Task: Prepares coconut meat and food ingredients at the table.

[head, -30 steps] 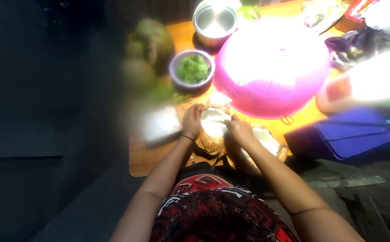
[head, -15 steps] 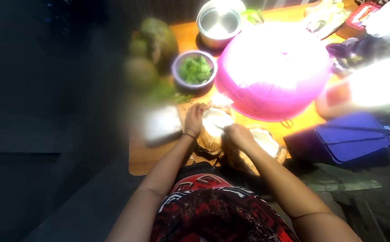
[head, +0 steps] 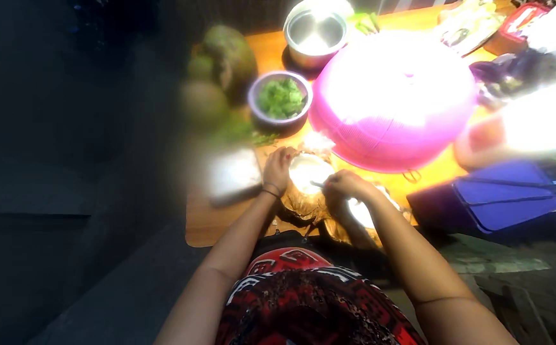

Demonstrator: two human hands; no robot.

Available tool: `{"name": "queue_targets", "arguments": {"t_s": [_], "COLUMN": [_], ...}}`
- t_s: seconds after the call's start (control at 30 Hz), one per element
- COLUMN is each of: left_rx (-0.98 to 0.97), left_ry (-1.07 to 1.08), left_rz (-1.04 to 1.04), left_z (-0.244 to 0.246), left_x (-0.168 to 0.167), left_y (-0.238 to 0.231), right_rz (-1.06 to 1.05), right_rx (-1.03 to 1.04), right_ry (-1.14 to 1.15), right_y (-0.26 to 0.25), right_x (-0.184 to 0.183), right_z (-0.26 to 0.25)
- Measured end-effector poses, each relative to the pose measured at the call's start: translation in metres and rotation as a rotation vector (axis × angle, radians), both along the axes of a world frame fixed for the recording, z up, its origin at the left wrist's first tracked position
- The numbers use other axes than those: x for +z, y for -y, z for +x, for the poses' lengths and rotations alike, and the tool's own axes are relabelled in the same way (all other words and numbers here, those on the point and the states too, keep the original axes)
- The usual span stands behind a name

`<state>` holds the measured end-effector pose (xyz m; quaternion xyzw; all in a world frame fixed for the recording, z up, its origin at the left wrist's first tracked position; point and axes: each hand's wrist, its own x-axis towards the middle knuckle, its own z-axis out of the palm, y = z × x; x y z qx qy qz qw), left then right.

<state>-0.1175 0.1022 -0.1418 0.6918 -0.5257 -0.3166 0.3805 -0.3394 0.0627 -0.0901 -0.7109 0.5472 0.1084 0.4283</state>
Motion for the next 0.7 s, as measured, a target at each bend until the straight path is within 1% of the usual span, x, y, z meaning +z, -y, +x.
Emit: {"name": "queue_targets", "arguments": {"t_s": [0.1,0.2,0.27,0.3,0.37,0.4,0.5,0.57,0.63,0.67,0.7], "left_rx": [0.003,-0.008,-0.019,-0.018,-0.009,-0.012,-0.018,0.001,-0.023,-0.038,-0.078], "left_ry": [-0.099,-0.181,-0.2,-0.202,-0.195,-0.191,-0.185,-0.165,-0.073,0.016,0.117], "left_rz": [-0.002,0.014,0.029,0.032,0.028,0.039,0.026,0.046,0.084,0.115,0.243], "left_z": [0.002,0.004,0.004,0.003,0.003,0.003,0.003,0.002,0.002,0.002,0.001], "left_x": [-0.001,0.0,0.0,0.0,0.0,0.001,0.002,0.002,0.007,0.014,0.033], "left_y": [0.001,0.004,0.006,0.007,0.009,0.01,0.007,0.005,0.002,-0.002,-0.009], "right_rz": [0.054,0.074,0.04,0.031,0.036,0.013,-0.012,-0.091,-0.202,-0.273,-0.324], "right_rx": [-0.09,-0.131,-0.145,-0.16,-0.18,-0.185,-0.164,-0.097,0.013,0.079,0.144], "right_ry": [0.012,0.028,0.065,0.077,0.107,0.154,0.283,0.329,0.311,0.284,0.23], "right_y": [0.0,0.003,0.008,0.01,0.011,0.013,0.016,0.016,0.013,0.009,0.004], "right_x": [0.016,0.031,0.036,0.043,0.069,0.074,0.094,0.099,0.095,0.09,0.083], "right_z": [-0.004,-0.01,-0.017,-0.017,-0.006,-0.001,0.032,0.065,0.103,0.124,0.144]}}
